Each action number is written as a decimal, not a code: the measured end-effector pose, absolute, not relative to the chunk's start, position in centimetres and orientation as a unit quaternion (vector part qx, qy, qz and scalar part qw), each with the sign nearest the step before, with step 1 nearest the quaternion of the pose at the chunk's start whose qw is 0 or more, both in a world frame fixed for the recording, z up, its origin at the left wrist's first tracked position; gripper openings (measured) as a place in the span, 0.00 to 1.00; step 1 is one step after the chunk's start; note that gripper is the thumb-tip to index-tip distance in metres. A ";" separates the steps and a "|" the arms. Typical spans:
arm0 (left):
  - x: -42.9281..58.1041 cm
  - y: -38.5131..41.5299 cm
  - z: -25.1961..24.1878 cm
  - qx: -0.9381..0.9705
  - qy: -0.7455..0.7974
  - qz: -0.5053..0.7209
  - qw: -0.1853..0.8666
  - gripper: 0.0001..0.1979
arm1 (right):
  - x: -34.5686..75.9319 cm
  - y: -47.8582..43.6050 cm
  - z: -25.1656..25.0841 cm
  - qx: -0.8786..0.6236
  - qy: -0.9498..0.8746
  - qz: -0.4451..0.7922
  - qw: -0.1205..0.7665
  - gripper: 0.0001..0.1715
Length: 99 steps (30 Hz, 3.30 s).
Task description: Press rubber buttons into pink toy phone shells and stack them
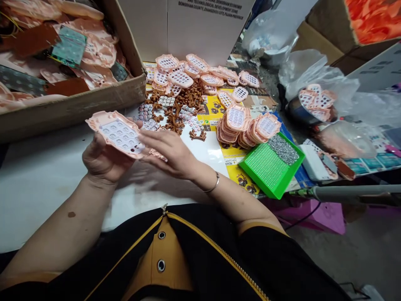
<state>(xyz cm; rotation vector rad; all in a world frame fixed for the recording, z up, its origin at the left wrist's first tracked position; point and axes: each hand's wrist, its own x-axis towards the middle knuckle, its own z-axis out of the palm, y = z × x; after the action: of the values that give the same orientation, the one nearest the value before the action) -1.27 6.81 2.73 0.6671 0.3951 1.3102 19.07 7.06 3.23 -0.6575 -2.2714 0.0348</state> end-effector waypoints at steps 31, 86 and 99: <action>-0.9 6.8 1.8 0.246 0.238 0.587 0.734 0.33 | 21.6 9.6 0.2 -0.496 -0.378 0.597 0.505 0.25; -0.2 6.4 1.4 0.287 0.223 0.493 0.790 0.34 | 20.3 5.1 2.4 -0.234 -0.895 0.048 0.376 0.13; 0.0 6.1 0.6 0.289 0.237 0.458 0.807 0.37 | 19.5 5.7 1.6 -0.260 -0.841 -0.031 0.474 0.10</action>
<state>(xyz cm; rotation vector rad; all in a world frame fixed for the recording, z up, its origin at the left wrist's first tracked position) 0.04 6.08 0.62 0.6182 0.5062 0.9794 19.51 5.66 1.61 -0.6356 -2.0575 -0.0759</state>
